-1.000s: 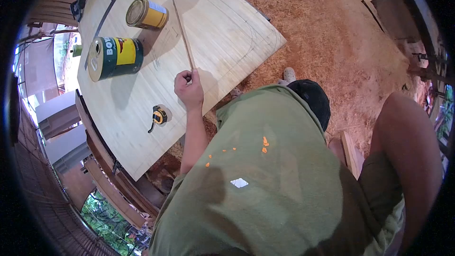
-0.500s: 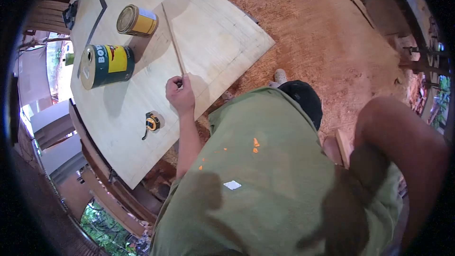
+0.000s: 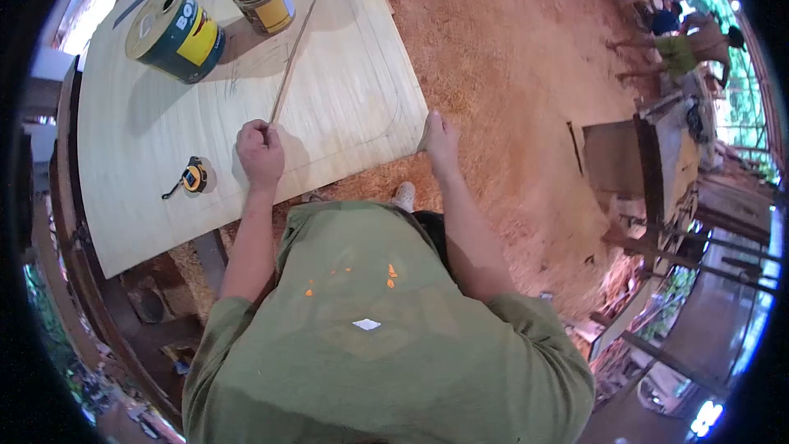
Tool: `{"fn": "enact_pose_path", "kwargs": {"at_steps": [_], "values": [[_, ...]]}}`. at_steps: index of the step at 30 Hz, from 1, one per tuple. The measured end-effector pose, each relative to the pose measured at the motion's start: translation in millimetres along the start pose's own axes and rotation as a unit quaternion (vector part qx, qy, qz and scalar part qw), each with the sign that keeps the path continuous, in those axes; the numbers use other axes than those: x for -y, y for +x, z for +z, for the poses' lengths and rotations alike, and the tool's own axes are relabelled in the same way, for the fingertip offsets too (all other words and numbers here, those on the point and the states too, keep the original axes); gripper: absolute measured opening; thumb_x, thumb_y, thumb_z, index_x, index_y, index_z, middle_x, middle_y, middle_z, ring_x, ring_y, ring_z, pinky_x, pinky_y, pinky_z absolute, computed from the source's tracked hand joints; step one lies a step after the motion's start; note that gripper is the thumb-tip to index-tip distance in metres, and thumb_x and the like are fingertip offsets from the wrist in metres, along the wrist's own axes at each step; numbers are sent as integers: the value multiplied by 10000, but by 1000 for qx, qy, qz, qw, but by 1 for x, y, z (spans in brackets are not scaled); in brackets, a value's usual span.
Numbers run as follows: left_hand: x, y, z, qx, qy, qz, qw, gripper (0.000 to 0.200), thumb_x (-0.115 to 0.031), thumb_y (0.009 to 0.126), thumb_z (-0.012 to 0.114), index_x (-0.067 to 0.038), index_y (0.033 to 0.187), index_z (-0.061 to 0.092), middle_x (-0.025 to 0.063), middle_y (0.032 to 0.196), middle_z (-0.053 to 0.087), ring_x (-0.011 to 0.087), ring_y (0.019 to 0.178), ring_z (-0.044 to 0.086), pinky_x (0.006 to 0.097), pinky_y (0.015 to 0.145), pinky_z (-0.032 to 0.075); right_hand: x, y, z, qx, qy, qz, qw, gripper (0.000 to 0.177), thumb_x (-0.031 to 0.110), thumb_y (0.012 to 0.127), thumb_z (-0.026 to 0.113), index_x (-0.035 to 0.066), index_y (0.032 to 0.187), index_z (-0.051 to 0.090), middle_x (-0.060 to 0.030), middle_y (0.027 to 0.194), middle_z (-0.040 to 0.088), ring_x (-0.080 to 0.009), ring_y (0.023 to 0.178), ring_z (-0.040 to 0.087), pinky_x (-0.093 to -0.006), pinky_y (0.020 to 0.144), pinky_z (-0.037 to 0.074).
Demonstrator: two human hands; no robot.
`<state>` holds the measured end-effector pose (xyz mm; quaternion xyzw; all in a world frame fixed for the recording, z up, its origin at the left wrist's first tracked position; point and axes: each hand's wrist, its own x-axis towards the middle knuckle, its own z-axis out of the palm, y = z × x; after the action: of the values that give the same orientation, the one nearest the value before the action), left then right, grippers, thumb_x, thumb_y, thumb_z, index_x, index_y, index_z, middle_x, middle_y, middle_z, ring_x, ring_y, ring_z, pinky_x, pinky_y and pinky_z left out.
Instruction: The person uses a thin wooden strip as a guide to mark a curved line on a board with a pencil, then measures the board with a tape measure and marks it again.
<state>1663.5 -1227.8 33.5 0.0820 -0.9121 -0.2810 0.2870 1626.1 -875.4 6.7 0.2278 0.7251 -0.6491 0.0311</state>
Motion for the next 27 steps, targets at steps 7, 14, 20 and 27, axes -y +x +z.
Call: {"fn": "enact_pose_path", "kwargs": {"at_steps": [7,14,20,27], "values": [[-1,-2,2,-52,77,-34,995,44,-5,806,661,-10,791,620,75,1020,640,319,951,591,467,855,453,26,-8,-11,106,30,90,990,481,415,1085,466,-15,1198,650,-79,1036,704,-156,870,677,-339,760,559],[-1,-4,3,-77,122,-67,987,18,-26,810,651,-20,806,634,70,1042,640,321,987,587,482,889,444,21,3,-19,158,53,99,981,443,428,1089,449,41,1160,652,-56,947,698,-143,790,663,-317,693,555],[-4,-2,5,-64,160,-86,981,93,-97,857,650,-9,858,679,71,1149,661,328,1076,596,499,959,436,6,13,-27,204,39,57,976,428,418,1095,452,45,1125,659,-17,904,661,-108,751,599,-286,649,496],[0,3,10,-43,225,-68,971,224,-185,898,626,20,857,705,127,1343,637,349,1227,579,510,1068,403,9,26,-35,256,8,58,965,428,418,1089,472,39,1126,667,3,862,631,-100,740,564,-281,653,457]]}}
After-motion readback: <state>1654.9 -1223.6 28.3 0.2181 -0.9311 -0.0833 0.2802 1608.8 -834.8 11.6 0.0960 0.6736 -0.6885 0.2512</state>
